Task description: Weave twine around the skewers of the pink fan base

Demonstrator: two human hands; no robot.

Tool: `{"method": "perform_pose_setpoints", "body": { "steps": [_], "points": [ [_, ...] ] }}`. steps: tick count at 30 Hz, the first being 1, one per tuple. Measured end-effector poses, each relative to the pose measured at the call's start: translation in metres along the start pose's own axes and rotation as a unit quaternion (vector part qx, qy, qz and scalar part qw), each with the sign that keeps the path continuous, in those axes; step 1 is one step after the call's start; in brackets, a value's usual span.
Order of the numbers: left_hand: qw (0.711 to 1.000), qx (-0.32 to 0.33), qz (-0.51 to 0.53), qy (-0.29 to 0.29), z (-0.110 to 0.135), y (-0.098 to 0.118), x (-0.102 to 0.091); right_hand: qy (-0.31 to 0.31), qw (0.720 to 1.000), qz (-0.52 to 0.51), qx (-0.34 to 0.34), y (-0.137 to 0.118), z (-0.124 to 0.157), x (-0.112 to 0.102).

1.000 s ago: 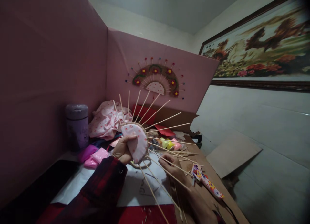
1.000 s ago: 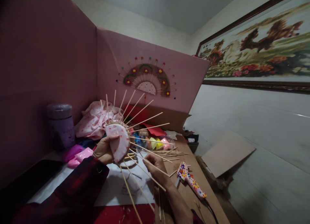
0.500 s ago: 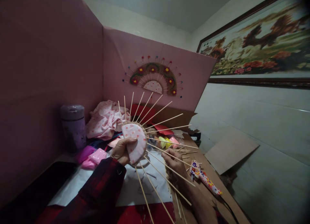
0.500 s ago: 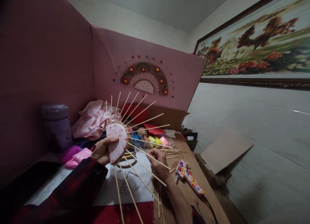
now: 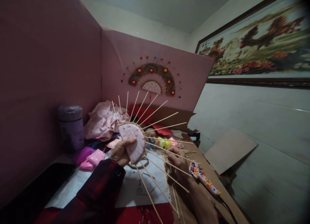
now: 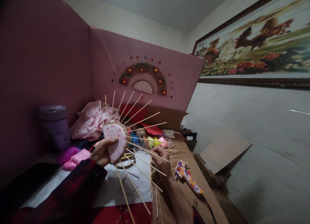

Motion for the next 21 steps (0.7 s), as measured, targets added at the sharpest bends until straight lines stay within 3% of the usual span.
{"method": "perform_pose_setpoints", "body": {
  "steps": [6, 11, 17, 21],
  "points": [
    [0.999, -0.010, -0.015, 0.030, -0.004, 0.003, -0.005, -0.046, 0.997, -0.040, 0.043, 0.018, -0.035, -0.012],
    [0.999, 0.004, -0.035, 0.041, -0.007, 0.007, -0.009, -0.080, 0.991, -0.093, 0.062, 0.017, -0.039, -0.020],
    [0.997, 0.011, -0.069, 0.032, -0.007, 0.011, -0.012, -0.067, 0.995, -0.063, 0.039, 0.016, -0.042, -0.028],
    [0.996, 0.023, -0.078, 0.033, -0.008, 0.011, -0.014, -0.046, 0.999, -0.011, -0.011, 0.010, -0.041, -0.028]
  ]
}}
Point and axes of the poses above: each hand's wrist, its own z-axis away from the middle knuckle, its own x-axis out of the palm, y = z × x, the point moved 1 cm from there along -z, towards the middle knuckle, and after that the axes turned 13 degrees about -z, right-handed, at the moved point
